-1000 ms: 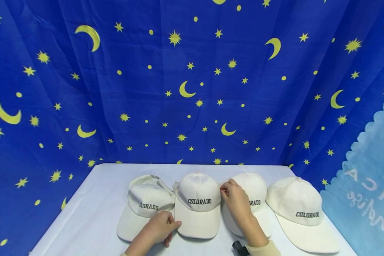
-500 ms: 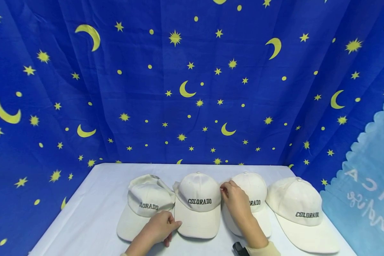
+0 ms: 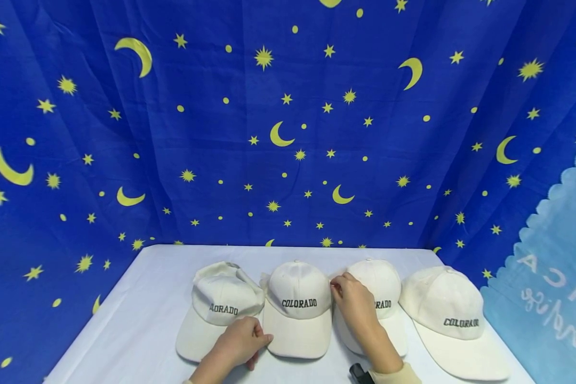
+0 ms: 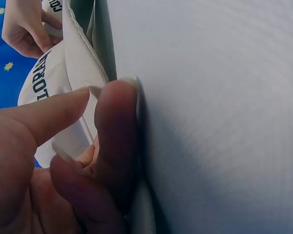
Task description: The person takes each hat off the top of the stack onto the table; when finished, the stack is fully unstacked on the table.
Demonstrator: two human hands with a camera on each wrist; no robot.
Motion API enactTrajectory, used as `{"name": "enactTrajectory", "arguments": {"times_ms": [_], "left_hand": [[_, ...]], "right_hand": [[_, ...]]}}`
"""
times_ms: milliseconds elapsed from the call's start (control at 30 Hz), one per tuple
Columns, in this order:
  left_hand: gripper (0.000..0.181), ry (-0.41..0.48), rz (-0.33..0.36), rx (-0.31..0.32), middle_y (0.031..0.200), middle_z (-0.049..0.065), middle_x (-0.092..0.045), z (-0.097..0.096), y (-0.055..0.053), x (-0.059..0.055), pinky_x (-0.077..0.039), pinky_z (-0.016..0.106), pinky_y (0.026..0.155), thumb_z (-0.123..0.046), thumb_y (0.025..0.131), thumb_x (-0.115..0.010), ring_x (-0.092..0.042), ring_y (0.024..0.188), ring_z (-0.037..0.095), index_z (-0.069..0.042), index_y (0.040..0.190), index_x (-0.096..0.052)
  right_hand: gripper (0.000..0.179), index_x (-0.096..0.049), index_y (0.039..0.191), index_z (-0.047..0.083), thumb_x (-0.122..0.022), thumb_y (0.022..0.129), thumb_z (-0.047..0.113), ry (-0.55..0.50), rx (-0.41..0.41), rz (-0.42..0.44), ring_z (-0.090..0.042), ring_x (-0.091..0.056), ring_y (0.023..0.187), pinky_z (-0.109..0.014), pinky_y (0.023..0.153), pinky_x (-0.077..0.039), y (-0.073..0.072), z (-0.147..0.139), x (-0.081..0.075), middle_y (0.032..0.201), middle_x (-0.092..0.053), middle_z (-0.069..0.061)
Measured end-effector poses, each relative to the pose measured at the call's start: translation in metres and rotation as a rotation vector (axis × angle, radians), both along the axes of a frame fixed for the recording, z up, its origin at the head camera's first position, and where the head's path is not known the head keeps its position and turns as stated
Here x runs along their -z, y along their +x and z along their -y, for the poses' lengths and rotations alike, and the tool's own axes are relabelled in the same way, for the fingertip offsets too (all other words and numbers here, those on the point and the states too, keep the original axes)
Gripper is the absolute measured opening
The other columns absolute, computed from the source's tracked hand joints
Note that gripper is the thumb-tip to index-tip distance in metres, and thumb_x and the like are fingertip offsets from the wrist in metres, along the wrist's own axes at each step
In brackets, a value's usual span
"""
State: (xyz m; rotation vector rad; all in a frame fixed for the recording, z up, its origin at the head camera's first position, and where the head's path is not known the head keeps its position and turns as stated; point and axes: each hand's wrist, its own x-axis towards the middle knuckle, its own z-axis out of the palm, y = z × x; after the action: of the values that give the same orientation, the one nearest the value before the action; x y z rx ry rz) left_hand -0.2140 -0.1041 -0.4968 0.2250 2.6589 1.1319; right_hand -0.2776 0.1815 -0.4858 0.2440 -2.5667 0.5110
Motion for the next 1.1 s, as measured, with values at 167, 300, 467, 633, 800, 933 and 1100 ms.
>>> {"name": "enactTrajectory", "arguments": {"times_ms": [167,300,467,633,800,933,1100], "left_hand": [[0.032,-0.009,-0.011,0.006,0.047,-0.002,-0.059,0.0,0.001,-0.001,-0.041,0.032,0.048,-0.033,0.092,-0.075,-0.056,0.04,0.013,-0.013,0.074,-0.057],[0.033,-0.017,-0.017,0.003,0.046,-0.002,-0.058,0.0,0.001,-0.002,-0.04,0.032,0.049,-0.034,0.092,-0.075,-0.056,0.041,0.014,-0.014,0.074,-0.057],[0.033,-0.029,-0.033,0.003,0.046,-0.003,-0.057,0.0,0.002,-0.003,-0.04,0.034,0.051,-0.034,0.093,-0.075,-0.056,0.043,0.015,-0.014,0.074,-0.056],[0.028,-0.04,-0.064,0.015,0.049,-0.003,-0.057,0.001,0.005,-0.001,-0.039,0.034,0.052,-0.029,0.091,-0.077,-0.054,0.045,0.015,-0.016,0.076,-0.057],[0.023,-0.002,-0.077,0.039,0.054,-0.005,-0.058,0.004,0.013,-0.004,-0.039,0.033,0.05,-0.028,0.09,-0.078,-0.053,0.047,0.014,-0.019,0.082,-0.059],[0.02,0.05,-0.133,0.071,0.061,-0.009,-0.059,0.009,0.023,-0.014,-0.04,0.031,0.049,-0.032,0.092,-0.076,-0.054,0.048,0.011,-0.022,0.088,-0.06],[0.019,-0.009,-0.296,0.044,0.076,-0.019,-0.057,0.023,0.033,-0.025,-0.041,0.026,0.055,-0.035,0.091,-0.077,-0.052,0.059,0.0,-0.027,0.089,-0.06]], "right_hand": [[0.006,-0.077,0.095,0.012,-0.079,0.089,0.013,0.0,-0.002,0.008,-0.018,-0.069,0.075,-0.038,0.064,-0.056,0.0,0.0,-0.001,0.089,-0.069,0.002],[0.006,-0.077,0.095,0.012,-0.079,0.089,0.013,0.001,-0.005,0.012,-0.019,-0.07,0.076,-0.039,0.065,-0.057,0.001,0.0,-0.002,0.09,-0.069,0.001],[0.006,-0.077,0.095,0.011,-0.078,0.09,0.014,-0.015,-0.011,0.014,-0.019,-0.071,0.077,-0.039,0.063,-0.056,0.001,-0.001,-0.004,0.09,-0.069,0.001],[0.007,-0.077,0.096,0.012,-0.079,0.09,0.014,-0.05,-0.02,-0.004,-0.017,-0.071,0.078,-0.039,0.061,-0.055,0.002,-0.001,-0.011,0.094,-0.071,0.002],[0.008,-0.078,0.099,0.018,-0.077,0.092,0.02,-0.063,-0.001,-0.03,-0.015,-0.071,0.082,-0.04,0.062,-0.054,0.004,0.002,-0.023,0.097,-0.073,0.005],[0.012,-0.077,0.104,0.021,-0.077,0.093,0.024,-0.114,-0.035,-0.08,-0.014,-0.07,0.086,-0.04,0.063,-0.054,0.009,0.013,-0.035,0.101,-0.073,0.007],[0.019,-0.075,0.111,0.023,-0.077,0.092,0.024,-0.193,-0.136,-0.145,-0.01,-0.068,0.086,-0.03,0.061,-0.052,0.018,0.037,-0.046,0.105,-0.07,0.011]]}}
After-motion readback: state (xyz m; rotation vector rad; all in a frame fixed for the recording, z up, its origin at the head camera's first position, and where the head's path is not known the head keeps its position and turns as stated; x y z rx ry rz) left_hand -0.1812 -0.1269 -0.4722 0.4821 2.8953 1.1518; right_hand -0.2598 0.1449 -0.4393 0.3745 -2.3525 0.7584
